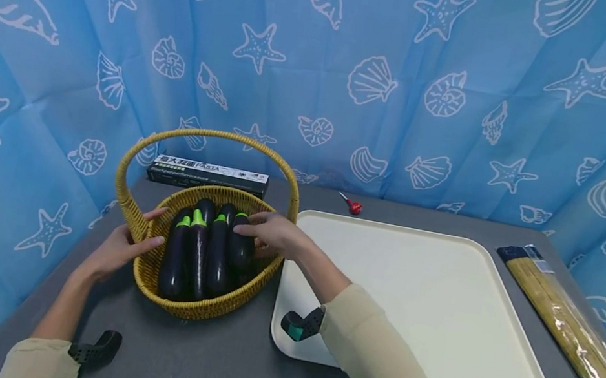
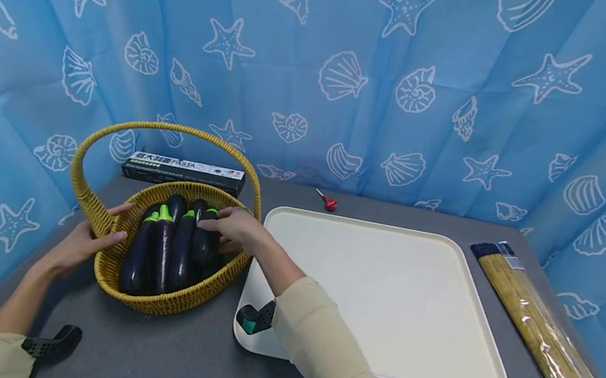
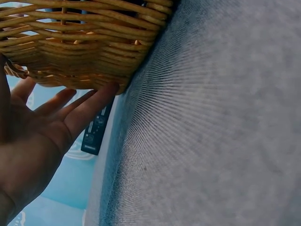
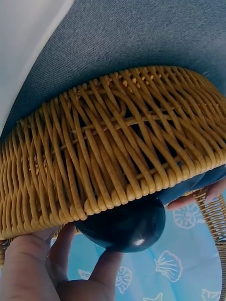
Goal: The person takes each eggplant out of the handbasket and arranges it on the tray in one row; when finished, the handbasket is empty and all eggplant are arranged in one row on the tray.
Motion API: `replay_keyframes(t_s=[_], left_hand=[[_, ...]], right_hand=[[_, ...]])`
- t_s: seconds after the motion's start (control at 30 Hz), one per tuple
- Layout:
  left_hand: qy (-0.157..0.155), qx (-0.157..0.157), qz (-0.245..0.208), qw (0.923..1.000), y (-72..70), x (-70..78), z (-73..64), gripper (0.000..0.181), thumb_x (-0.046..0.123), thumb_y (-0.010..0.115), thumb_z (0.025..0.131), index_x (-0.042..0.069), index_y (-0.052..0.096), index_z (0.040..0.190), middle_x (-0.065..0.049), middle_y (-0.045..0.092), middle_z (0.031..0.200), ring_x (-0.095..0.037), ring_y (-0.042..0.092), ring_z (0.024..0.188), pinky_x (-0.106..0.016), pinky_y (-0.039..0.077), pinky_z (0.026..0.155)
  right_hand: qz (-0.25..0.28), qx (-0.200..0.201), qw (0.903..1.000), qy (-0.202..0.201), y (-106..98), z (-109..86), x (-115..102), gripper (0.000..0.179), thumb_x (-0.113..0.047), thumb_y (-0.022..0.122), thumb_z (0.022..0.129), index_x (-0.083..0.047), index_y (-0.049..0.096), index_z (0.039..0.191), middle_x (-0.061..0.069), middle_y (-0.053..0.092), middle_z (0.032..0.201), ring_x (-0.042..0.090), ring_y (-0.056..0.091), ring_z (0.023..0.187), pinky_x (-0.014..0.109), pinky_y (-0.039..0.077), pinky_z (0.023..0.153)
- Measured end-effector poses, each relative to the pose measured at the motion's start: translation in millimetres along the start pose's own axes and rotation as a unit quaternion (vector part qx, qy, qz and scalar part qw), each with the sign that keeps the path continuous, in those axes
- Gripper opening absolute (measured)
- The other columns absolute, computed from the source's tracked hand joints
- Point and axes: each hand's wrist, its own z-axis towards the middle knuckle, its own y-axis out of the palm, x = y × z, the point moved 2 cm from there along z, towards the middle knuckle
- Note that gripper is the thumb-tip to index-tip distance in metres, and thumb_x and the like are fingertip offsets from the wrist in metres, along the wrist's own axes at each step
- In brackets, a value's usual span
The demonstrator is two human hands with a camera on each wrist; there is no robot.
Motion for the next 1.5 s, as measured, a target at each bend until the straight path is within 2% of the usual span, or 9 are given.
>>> replay_keyframes(t_s=[0.17,0.3,0.53,0.7,0.93,1.1,1.23,1.4,1.5], left_hand=[[0.016,-0.018,-0.002,0.9997,-1.1,0.0,4.8,0.072,0.021,0.059,0.096,0.008,0.017,0.153,-0.031,0.031,0.144,-0.044,0.041,0.122,-0.030,0.047,0.085],[0.032,-0.039,-0.002,0.9987,-1.9,2.5,8.8,0.078,0.016,0.063,0.094,0.008,0.013,0.154,-0.030,0.021,0.149,-0.046,0.034,0.127,-0.026,0.046,0.084],[0.057,-0.047,0.011,0.9972,-2.0,5.7,14.2,0.079,0.012,0.063,0.093,0.008,0.013,0.153,-0.030,0.023,0.147,-0.046,0.036,0.125,-0.023,0.046,0.082],[0.062,-0.039,0.016,0.9972,0.9,8.8,17.3,0.076,0.012,0.062,0.093,0.007,0.016,0.153,-0.031,0.027,0.145,-0.046,0.040,0.122,-0.023,0.047,0.082],[0.055,-0.014,0.053,0.9970,2.7,12.6,15.9,0.069,0.019,0.058,0.096,0.007,0.019,0.152,-0.030,0.023,0.148,-0.045,0.041,0.122,-0.047,0.045,0.087],[0.059,0.022,0.073,0.9954,3.8,11.0,14.2,0.063,0.021,0.054,0.099,0.002,0.023,0.150,-0.033,0.024,0.146,-0.048,0.036,0.124,-0.059,0.038,0.090],[0.081,0.055,0.073,0.9925,6.1,8.2,12.7,0.056,0.021,0.050,0.100,0.001,0.029,0.148,-0.032,0.031,0.143,-0.046,0.036,0.124,-0.056,0.036,0.091],[0.095,0.089,0.077,0.9885,7.1,5.3,11.9,0.051,0.021,0.048,0.101,-0.001,0.034,0.146,-0.027,0.034,0.145,-0.043,0.035,0.127,-0.034,0.036,0.091],[0.097,0.101,0.080,0.9869,7.8,5.6,12.9,0.050,0.021,0.047,0.101,-0.002,0.036,0.144,-0.027,0.037,0.143,-0.043,0.035,0.127,-0.038,0.037,0.093]], right_hand=[[-0.037,-0.017,0.9992,0.007,0,-1.2,-2,0.068,-0.030,0.071,0.088,-0.008,0.040,0.144,0.015,0.050,0.129,0.030,0.056,0.109,0.037,0.053,0.077],[-0.035,-0.026,0.9991,0.000,-2,-1.3,-2,0.070,-0.027,0.072,0.087,-0.011,0.038,0.146,0.014,0.048,0.132,0.031,0.057,0.109,0.036,0.054,0.075],[0.001,-0.052,0.9974,-0.050,-11,-10.4,5,0.069,-0.027,0.070,0.089,-0.016,0.036,0.147,0.010,0.045,0.137,0.027,0.051,0.117,0.038,0.053,0.079],[0.012,-0.074,0.9927,-0.094,-22,-28.0,14,0.066,-0.027,0.067,0.091,-0.018,0.035,0.148,0.011,0.047,0.134,0.025,0.052,0.116,0.039,0.052,0.081],[-0.001,-0.122,0.9845,-0.127,-47,-56.7,43,0.066,-0.026,0.066,0.092,-0.016,0.034,0.148,0.012,0.046,0.133,0.027,0.048,0.117,0.043,0.049,0.086],[0.017,-0.158,0.9803,-0.117,-63,-65.3,70,0.068,-0.027,0.069,0.089,-0.018,0.035,0.148,0.015,0.048,0.129,0.029,0.054,0.109,0.042,0.051,0.083],[0.035,-0.182,0.9762,-0.113,-73,-69.2,89,0.069,-0.026,0.069,0.089,-0.017,0.034,0.149,0.017,0.048,0.128,0.030,0.055,0.105,0.042,0.051,0.082],[0.044,-0.215,0.9682,-0.119,-85,-75.0,102,0.072,-0.027,0.069,0.088,-0.015,0.032,0.149,0.018,0.046,0.129,0.030,0.054,0.108,0.043,0.050,0.083],[0.066,-0.220,0.9659,-0.120,-93,-77.0,109,0.073,-0.026,0.068,0.088,-0.014,0.030,0.149,0.020,0.044,0.130,0.032,0.054,0.109,0.044,0.049,0.084]])
